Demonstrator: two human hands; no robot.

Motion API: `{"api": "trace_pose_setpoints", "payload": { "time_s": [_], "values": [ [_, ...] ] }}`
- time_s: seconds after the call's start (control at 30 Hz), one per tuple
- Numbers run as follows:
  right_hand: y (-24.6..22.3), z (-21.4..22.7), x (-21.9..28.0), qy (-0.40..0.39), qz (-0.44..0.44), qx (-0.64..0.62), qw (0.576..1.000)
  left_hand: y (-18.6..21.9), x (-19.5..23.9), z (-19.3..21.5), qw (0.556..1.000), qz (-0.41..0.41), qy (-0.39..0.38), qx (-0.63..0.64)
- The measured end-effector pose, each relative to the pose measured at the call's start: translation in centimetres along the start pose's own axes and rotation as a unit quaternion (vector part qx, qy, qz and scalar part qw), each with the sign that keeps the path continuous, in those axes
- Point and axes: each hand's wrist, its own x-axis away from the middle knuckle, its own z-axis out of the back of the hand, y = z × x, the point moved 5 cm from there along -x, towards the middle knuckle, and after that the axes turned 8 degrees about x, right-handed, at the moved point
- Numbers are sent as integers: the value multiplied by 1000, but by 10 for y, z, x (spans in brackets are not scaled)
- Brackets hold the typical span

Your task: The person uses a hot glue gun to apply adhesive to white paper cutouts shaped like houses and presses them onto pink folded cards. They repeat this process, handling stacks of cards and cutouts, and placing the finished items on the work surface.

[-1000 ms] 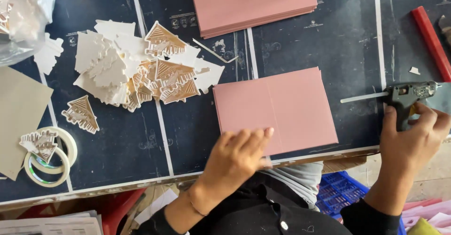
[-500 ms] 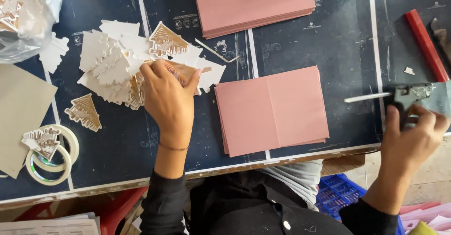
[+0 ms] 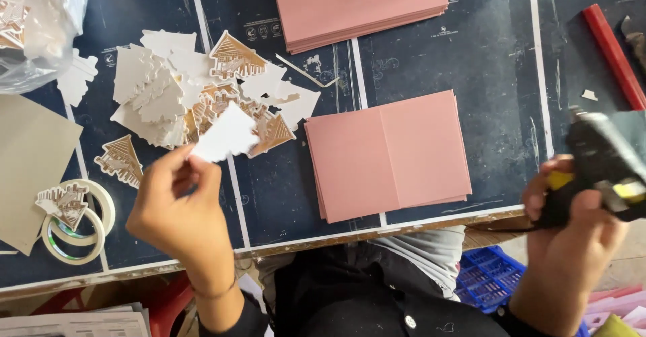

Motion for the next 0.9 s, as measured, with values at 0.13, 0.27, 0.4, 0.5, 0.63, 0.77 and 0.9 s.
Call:
{"api": "trace_pose_setpoints", "payload": {
  "time_s": [0.13,0.27,0.4,0.5,0.63,0.77,0.9],
  "values": [
    [-7,-43,27,-116,9,-1,993,19,13,-2,954,190,-40,229],
    [-43,-84,42,-196,53,26,979,50,29,-30,905,216,-81,358],
    [-87,-115,47,-227,221,218,923,83,37,-43,883,217,-145,390],
    [-91,-119,46,-215,227,243,918,94,36,-43,877,213,-174,393],
    [-92,-122,46,-196,241,268,912,98,37,-41,874,198,-197,396],
    [-93,-127,45,-196,243,274,909,98,39,-41,878,190,-197,393],
    [-93,-129,44,-193,249,276,908,99,40,-41,872,184,-198,407]
  ]
}}
